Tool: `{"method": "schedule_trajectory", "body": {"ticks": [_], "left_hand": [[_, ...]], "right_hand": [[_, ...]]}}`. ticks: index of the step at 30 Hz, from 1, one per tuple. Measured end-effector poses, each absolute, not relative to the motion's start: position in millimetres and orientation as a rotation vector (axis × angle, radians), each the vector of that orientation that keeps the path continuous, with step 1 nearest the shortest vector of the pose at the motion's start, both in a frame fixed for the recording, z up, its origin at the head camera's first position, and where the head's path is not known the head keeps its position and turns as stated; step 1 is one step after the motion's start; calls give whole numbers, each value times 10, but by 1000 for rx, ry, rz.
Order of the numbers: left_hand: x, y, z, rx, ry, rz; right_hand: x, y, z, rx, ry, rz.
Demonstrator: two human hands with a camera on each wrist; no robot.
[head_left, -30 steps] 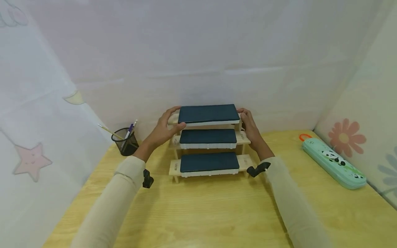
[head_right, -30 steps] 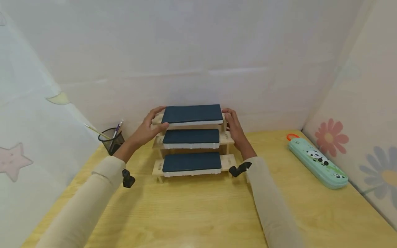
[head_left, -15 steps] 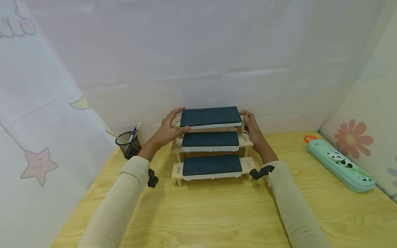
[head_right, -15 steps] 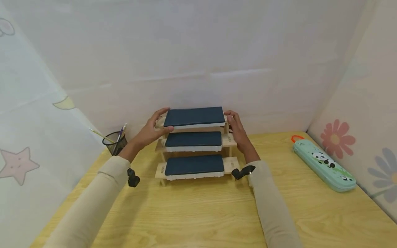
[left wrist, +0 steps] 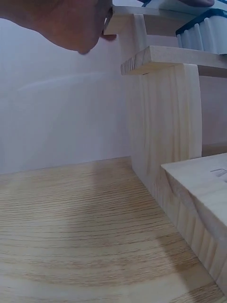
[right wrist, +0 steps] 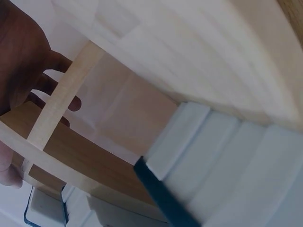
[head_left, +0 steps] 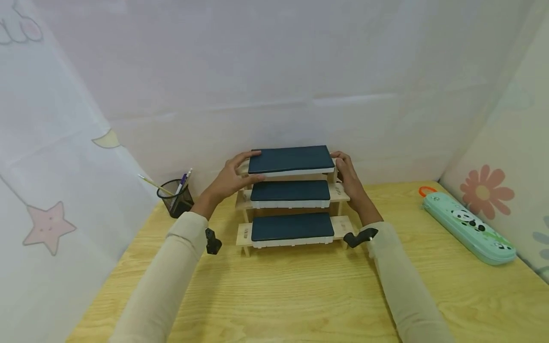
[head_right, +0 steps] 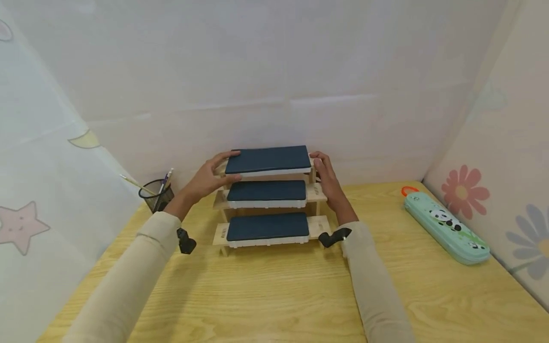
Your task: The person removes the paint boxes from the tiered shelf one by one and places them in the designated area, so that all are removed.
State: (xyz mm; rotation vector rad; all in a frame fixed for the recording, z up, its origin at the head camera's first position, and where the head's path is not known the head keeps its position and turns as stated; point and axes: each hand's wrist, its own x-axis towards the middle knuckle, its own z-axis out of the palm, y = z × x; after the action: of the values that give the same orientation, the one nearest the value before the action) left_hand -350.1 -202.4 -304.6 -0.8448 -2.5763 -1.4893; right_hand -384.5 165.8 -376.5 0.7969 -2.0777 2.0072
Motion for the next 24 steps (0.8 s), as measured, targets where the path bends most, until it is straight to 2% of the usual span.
{"method": "schedule_trajectory", "body": {"ticks": [13, 24], "left_hand": [[-3326, -2010, -2934, -750, -2468, -1342], [-3355, -2000, -2939, -852, -2322, -1693]], "right_hand": [[-3822, 1619, -3728, 830, -1994, 2115], [-3823, 1600, -3723, 835, -1962, 2196]]}}
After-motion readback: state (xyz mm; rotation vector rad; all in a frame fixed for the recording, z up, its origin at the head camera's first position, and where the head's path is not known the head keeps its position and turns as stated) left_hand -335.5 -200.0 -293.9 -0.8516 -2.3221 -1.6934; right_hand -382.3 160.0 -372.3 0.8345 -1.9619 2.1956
